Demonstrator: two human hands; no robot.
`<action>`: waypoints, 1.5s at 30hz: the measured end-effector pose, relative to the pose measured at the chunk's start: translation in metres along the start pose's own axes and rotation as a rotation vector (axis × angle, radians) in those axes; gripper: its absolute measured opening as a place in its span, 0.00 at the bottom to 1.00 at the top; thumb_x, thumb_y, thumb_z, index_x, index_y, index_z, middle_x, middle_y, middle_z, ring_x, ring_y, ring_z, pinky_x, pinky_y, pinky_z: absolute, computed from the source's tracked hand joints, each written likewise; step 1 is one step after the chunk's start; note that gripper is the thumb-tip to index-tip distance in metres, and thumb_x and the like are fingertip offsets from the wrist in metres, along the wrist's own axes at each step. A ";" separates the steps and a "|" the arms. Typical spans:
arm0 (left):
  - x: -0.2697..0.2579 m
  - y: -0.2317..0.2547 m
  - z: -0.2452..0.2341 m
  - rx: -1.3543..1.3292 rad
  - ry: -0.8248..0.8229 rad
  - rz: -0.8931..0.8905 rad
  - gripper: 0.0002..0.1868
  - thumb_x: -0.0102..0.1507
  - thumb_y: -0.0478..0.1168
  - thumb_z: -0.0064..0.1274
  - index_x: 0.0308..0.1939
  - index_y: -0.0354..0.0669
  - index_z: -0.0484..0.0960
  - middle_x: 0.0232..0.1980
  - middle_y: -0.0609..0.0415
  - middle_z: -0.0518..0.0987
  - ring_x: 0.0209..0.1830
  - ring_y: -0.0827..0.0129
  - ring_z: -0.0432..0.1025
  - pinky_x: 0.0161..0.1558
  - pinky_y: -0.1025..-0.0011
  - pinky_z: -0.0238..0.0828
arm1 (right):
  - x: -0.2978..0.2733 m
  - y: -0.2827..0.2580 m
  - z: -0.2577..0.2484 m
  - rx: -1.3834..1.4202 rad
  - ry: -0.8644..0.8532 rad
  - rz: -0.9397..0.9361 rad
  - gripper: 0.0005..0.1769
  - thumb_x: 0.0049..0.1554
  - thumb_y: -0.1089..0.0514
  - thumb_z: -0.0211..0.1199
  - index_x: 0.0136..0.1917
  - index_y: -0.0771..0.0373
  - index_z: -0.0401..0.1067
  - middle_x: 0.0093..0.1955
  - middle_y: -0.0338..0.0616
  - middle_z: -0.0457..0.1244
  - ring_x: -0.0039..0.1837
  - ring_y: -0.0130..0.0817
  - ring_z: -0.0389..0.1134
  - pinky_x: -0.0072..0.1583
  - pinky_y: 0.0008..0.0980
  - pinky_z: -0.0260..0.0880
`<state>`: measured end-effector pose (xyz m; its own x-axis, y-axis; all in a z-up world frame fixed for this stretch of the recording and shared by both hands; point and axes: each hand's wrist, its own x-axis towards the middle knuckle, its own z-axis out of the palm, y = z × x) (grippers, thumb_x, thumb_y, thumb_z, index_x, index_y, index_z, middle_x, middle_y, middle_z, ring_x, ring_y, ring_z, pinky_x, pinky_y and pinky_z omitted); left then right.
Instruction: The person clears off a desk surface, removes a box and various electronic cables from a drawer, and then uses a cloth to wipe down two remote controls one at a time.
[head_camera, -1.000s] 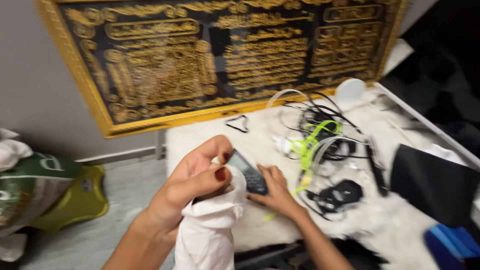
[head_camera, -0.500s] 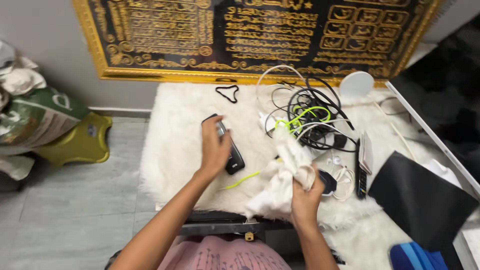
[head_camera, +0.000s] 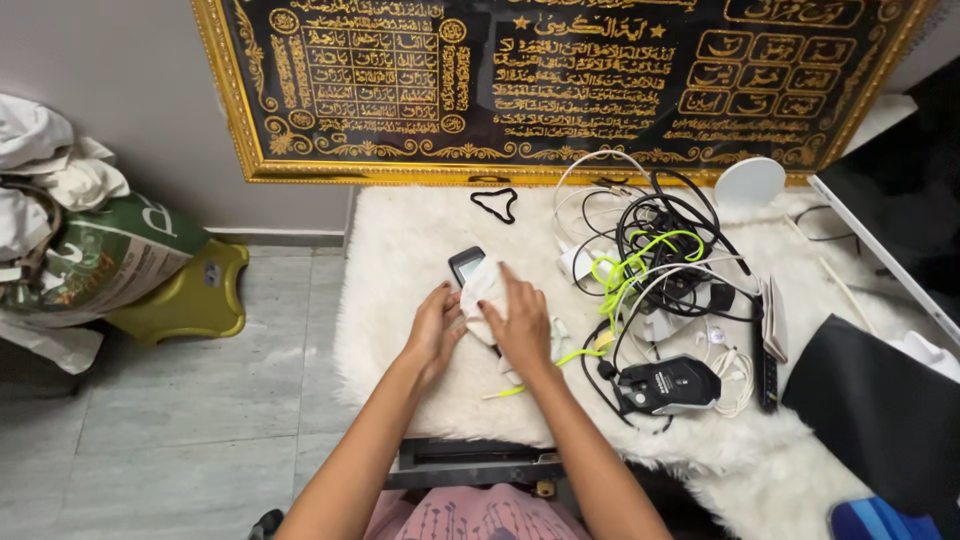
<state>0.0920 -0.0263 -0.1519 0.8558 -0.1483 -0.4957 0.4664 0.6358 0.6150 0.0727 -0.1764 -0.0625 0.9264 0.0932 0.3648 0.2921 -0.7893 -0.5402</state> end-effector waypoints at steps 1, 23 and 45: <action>0.005 -0.007 -0.004 0.002 -0.007 -0.007 0.31 0.69 0.51 0.38 0.74 0.46 0.57 0.64 0.50 0.75 0.62 0.64 0.68 0.59 0.60 0.66 | 0.002 0.006 0.002 -0.006 0.004 0.007 0.37 0.54 0.51 0.69 0.74 0.58 0.65 0.59 0.54 0.65 0.57 0.56 0.64 0.60 0.47 0.66; -0.100 0.047 0.072 -0.332 -0.350 -0.204 0.38 0.68 0.73 0.31 0.59 0.45 0.75 0.44 0.50 0.80 0.44 0.61 0.77 0.48 0.60 0.77 | -0.050 -0.112 -0.100 -0.054 0.005 -0.381 0.21 0.46 0.58 0.71 0.54 0.61 0.78 0.63 0.58 0.61 0.64 0.56 0.62 0.64 0.50 0.60; -0.126 0.061 0.121 -0.059 -0.539 -0.039 0.45 0.64 0.75 0.29 0.70 0.47 0.69 0.63 0.48 0.76 0.64 0.62 0.69 0.66 0.63 0.66 | 0.032 -0.102 -0.120 0.015 0.264 -0.098 0.18 0.62 0.61 0.66 0.65 0.57 0.78 0.45 0.52 0.60 0.45 0.45 0.65 0.46 0.43 0.65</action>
<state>0.0394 -0.0601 0.0223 0.8390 -0.5301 -0.1227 0.4998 0.6615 0.5592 0.0436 -0.1655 0.0950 0.8000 0.0053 0.5999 0.3822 -0.7753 -0.5028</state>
